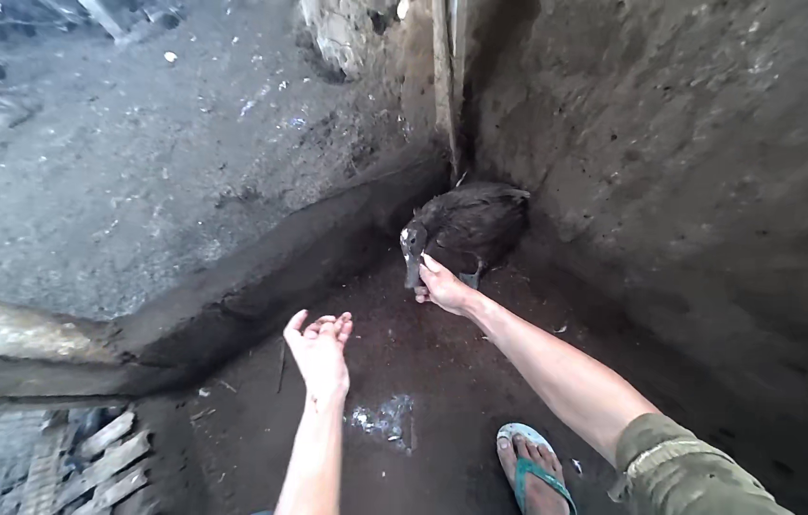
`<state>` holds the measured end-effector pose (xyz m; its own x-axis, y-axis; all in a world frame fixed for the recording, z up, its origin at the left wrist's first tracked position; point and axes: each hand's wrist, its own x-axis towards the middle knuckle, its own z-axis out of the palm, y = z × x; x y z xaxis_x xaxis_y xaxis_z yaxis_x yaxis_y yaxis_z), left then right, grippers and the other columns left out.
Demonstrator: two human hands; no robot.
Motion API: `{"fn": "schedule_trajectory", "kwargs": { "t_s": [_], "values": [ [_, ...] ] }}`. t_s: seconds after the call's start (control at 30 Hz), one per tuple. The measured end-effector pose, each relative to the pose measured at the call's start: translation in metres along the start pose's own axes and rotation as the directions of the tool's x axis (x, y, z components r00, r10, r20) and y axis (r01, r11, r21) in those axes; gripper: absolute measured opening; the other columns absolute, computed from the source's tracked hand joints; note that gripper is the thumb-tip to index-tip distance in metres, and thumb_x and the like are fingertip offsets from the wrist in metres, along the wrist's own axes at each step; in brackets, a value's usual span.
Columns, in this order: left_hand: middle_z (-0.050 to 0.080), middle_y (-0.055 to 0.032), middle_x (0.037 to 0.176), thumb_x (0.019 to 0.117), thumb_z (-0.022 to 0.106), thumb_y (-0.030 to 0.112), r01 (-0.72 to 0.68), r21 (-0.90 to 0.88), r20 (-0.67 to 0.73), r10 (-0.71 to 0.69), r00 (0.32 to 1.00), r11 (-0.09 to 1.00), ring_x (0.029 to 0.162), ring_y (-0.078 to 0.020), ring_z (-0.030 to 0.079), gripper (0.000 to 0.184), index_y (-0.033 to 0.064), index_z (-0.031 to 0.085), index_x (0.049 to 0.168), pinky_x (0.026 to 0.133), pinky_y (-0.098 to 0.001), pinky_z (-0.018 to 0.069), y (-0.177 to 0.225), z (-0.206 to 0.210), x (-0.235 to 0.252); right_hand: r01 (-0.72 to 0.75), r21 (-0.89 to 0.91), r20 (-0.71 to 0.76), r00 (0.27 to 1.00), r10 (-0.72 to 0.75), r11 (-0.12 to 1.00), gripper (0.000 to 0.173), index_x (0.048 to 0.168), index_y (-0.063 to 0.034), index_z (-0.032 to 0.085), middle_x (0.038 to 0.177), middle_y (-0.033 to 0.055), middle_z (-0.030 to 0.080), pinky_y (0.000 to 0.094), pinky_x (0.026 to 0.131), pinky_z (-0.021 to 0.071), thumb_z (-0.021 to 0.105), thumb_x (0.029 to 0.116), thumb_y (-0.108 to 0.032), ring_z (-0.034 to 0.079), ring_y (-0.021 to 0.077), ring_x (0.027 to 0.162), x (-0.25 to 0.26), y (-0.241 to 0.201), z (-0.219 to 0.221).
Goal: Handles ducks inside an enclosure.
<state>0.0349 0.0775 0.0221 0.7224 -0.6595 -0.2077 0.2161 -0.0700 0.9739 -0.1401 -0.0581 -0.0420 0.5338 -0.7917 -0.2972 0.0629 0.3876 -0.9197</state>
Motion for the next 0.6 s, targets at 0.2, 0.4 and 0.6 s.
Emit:
{"fn": "schedule_trajectory", "kwargs": {
  "t_s": [0.2, 0.4, 0.6],
  "values": [
    [0.056, -0.0112, 0.099, 0.0994, 0.043, -0.009, 0.048, 0.107, -0.001, -0.048, 0.999, 0.993, 0.075, -0.0158, 0.069, 0.053, 0.0008, 0.026, 0.149, 0.068, -0.0300, 0.0619, 0.016, -0.066, 0.005, -0.202, -0.177, -0.001, 0.979, 0.206, 0.963, 0.040, 0.149, -0.0136, 0.033, 0.076, -0.0020, 0.044, 0.0240, 0.056, 0.0451, 0.035, 0.1093, -0.010, 0.044, 0.0076, 0.056, 0.007, -0.011, 0.002],
    [0.059, -0.0121, 0.103, 0.1002, 0.044, -0.006, 0.079, 0.212, 0.214, -0.125, 0.969, 0.974, 0.082, -0.0164, 0.071, 0.054, 0.0010, 0.028, 0.151, 0.073, -0.0313, 0.0627, 0.036, -0.079, -0.003, -0.133, -0.296, -0.095, 0.989, 0.109, 0.946, 0.030, 0.138, -0.0107, 0.046, 0.071, -0.0019, 0.046, 0.0230, 0.050, 0.0403, 0.037, 0.1102, -0.012, 0.041, 0.0066, 0.052, 0.013, -0.046, -0.006],
    [0.061, -0.0125, 0.103, 0.1014, 0.046, -0.006, 0.051, 0.183, 0.214, -0.090, 0.973, 0.982, 0.083, -0.0160, 0.072, 0.052, 0.0029, 0.032, 0.150, 0.077, -0.0311, 0.0627, 0.051, -0.085, 0.005, -0.092, -0.825, -0.128, 0.991, -0.026, 0.558, 0.041, 0.152, -0.0144, 0.038, 0.097, 0.0138, 0.060, 0.0394, 0.062, 0.0486, 0.040, 0.1121, -0.026, 0.055, 0.0208, 0.069, 0.014, -0.090, 0.050]
  ]
}}
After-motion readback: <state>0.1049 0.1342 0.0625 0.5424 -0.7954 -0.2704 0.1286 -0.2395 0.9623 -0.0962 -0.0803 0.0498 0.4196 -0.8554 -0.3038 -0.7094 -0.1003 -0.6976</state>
